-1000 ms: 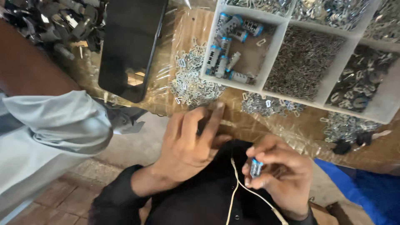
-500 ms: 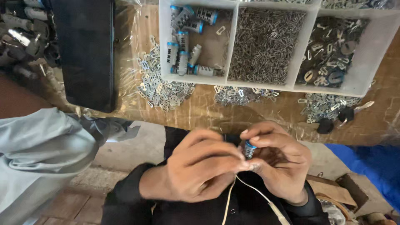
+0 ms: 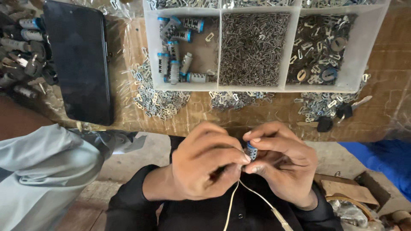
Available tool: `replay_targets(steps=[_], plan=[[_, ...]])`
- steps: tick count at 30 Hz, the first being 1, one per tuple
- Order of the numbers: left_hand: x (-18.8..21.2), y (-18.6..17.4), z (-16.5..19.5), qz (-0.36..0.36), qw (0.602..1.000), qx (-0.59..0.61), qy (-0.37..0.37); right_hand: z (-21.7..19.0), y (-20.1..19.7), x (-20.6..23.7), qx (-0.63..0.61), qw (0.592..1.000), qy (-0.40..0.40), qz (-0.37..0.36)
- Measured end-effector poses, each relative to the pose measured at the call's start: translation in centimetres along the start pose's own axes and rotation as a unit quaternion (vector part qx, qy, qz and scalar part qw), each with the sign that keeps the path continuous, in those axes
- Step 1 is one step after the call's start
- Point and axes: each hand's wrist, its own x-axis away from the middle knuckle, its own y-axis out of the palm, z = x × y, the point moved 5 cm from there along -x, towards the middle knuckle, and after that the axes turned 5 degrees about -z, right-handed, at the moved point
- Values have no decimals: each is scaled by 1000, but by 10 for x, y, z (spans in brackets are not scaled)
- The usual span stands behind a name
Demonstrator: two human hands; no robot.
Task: The person holds a lock cylinder body in one hand and picks small metal pins and springs from a compartment tray, inserting them one at a time into the top of the cylinder while working at a cluttered workbench.
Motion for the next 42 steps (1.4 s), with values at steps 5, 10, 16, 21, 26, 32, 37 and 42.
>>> replay_targets(steps=[5,10,16,21,26,32,37,42], plan=[[9,-7,5,-62,994,-59,63,1,4,-8,-66,997,30,-28],[12,15,-18,-104,882,339,-309,-4,-2,-2,-84,988,-35,-128],[-47,69,16,-90,974,-207,24,-12,-66,60,-143,967,-110,179],[-66,102,15,-102,921,-364,94,-11,-108,91,-105,937,-221,251],[-72,69,18,-74,993,-66,59,9,-118,73,-143,942,-194,232],[-24,14,1,-11,994,105,7,25,-49,22,-135,990,-11,48],[-5,-12,-2,-21,997,63,-34,23,-10,-4,-166,982,63,-63],[-35,-29,19,-273,936,223,-8,7,4,-13,-134,979,121,-98]])
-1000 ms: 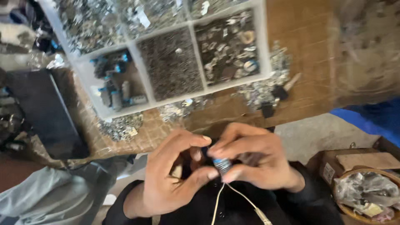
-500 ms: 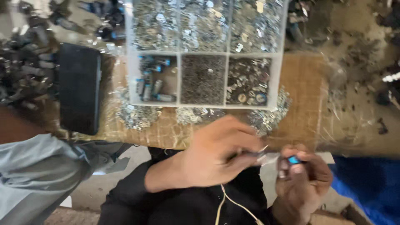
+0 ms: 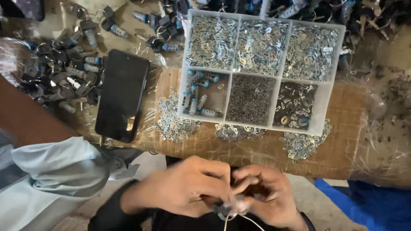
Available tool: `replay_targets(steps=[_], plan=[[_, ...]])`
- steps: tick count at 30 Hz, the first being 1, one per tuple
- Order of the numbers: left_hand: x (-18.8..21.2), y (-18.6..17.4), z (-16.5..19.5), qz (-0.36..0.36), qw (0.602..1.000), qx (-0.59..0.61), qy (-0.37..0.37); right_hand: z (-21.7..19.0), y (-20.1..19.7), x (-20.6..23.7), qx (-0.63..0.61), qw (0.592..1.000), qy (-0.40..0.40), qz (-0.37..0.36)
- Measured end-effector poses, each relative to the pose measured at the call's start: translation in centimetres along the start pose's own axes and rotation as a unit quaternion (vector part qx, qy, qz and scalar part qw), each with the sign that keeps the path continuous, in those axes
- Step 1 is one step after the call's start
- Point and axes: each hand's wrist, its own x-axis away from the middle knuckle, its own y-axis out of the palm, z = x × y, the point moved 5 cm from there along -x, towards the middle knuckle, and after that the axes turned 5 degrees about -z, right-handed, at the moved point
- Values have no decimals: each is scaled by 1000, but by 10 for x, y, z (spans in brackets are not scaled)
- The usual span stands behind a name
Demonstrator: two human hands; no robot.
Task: The person holds a lock cylinder body in one hand and picks small metal pins and springs from a compartment tray, inserting them one at a time into the top of the cylinder while working at a cluttered workbench.
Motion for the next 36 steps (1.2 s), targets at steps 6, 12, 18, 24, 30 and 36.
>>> replay_targets(steps=[6,12,18,24,30,36], plan=[[-2,-45,30,338,740,-581,25,-85,-3,-3,209,940,-227,147],[-23,-73,14,314,678,-647,-152,-149,5,-29,412,869,-267,67],[-16,-61,19,357,790,-497,-37,-156,-13,-100,397,898,-188,-1],[-42,-42,24,281,837,-467,49,-136,-21,-103,282,951,-124,-20],[-76,-57,1,162,762,-616,-121,-147,-47,-102,160,968,-175,83],[-64,-56,-19,245,812,-527,-47,-143,-39,-92,177,967,-172,66]])
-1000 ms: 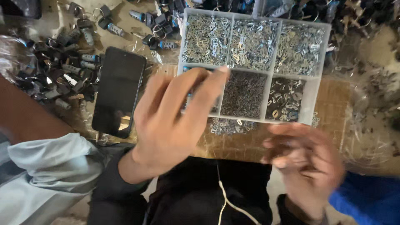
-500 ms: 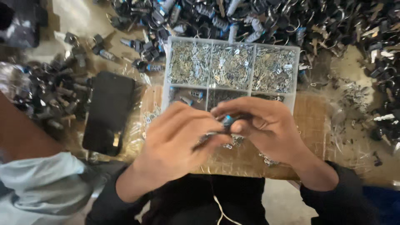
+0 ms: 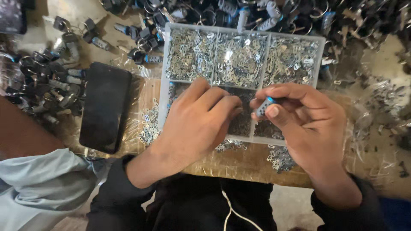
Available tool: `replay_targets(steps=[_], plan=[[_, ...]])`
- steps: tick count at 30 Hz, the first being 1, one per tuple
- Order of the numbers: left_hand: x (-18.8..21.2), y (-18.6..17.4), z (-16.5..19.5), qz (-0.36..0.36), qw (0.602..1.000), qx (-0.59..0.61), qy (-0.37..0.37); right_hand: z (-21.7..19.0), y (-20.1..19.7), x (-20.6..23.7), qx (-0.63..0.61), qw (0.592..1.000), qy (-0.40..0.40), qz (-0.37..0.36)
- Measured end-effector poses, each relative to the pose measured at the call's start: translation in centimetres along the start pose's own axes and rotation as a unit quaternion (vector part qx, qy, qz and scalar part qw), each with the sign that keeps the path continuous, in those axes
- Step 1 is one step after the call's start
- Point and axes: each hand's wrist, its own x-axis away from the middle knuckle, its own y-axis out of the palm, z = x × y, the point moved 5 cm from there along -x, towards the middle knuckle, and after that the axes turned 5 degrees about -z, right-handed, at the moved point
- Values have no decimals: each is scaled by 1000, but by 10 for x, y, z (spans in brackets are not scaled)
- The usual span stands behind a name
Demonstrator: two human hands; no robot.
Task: The person holds a lock cylinder body in one hand and picks small metal pins and springs from a compartment tray, inserting them one at a time into the top of the cylinder while working at a cluttered workbench.
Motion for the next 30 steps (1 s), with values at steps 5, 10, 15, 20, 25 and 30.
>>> replay_targets(steps=[5,10,15,20,25,30], plan=[[4,-4,0,37,997,72,-5,-9,6,1,62,998,-22,-3],[2,-8,3,77,983,164,-39,-19,15,-2,193,980,-52,-8],[7,-8,2,79,958,269,-68,-27,21,-2,304,949,-82,-22],[1,-15,3,79,963,248,-73,-23,19,-2,275,959,-66,-22],[-10,-8,7,38,999,-20,-23,-22,18,-2,281,958,-52,-15],[-1,2,-2,0,997,58,-46,-22,18,-1,247,968,-40,-12]])
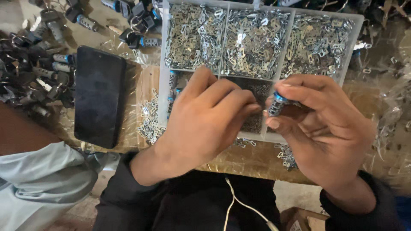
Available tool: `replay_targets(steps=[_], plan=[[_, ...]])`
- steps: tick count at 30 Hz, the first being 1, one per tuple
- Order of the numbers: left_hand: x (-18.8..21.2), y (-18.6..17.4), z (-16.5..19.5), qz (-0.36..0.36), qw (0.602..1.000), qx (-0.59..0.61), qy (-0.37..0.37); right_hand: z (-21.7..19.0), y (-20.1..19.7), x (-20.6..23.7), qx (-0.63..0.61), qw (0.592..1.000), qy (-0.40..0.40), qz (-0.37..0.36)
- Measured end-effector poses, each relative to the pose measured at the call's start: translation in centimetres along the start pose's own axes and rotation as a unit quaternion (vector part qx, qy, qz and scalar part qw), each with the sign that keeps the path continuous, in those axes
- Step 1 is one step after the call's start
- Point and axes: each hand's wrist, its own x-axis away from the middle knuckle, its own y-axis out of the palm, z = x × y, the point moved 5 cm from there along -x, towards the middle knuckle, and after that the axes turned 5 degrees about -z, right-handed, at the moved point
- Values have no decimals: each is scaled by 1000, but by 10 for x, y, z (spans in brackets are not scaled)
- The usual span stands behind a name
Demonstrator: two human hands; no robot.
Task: The person holds a lock cylinder body in one hand and picks small metal pins and springs from a compartment tray, inserting them one at a time into the top of the cylinder while working at a cluttered workbench.
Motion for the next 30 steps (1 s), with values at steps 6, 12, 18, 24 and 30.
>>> replay_targets(steps=[6,12,18,24,30], plan=[[5,-7,3,41,994,101,4,-2,-1,2,54,999,-3,-9],[-1,-11,6,36,990,138,-18,-1,-1,1,46,999,-19,-17],[6,-9,3,49,977,196,-67,2,0,4,23,1000,-10,-17],[11,-2,3,55,975,208,-61,3,3,5,4,1000,-6,-10],[10,-2,7,69,982,170,-36,0,4,3,22,999,-19,-18]])
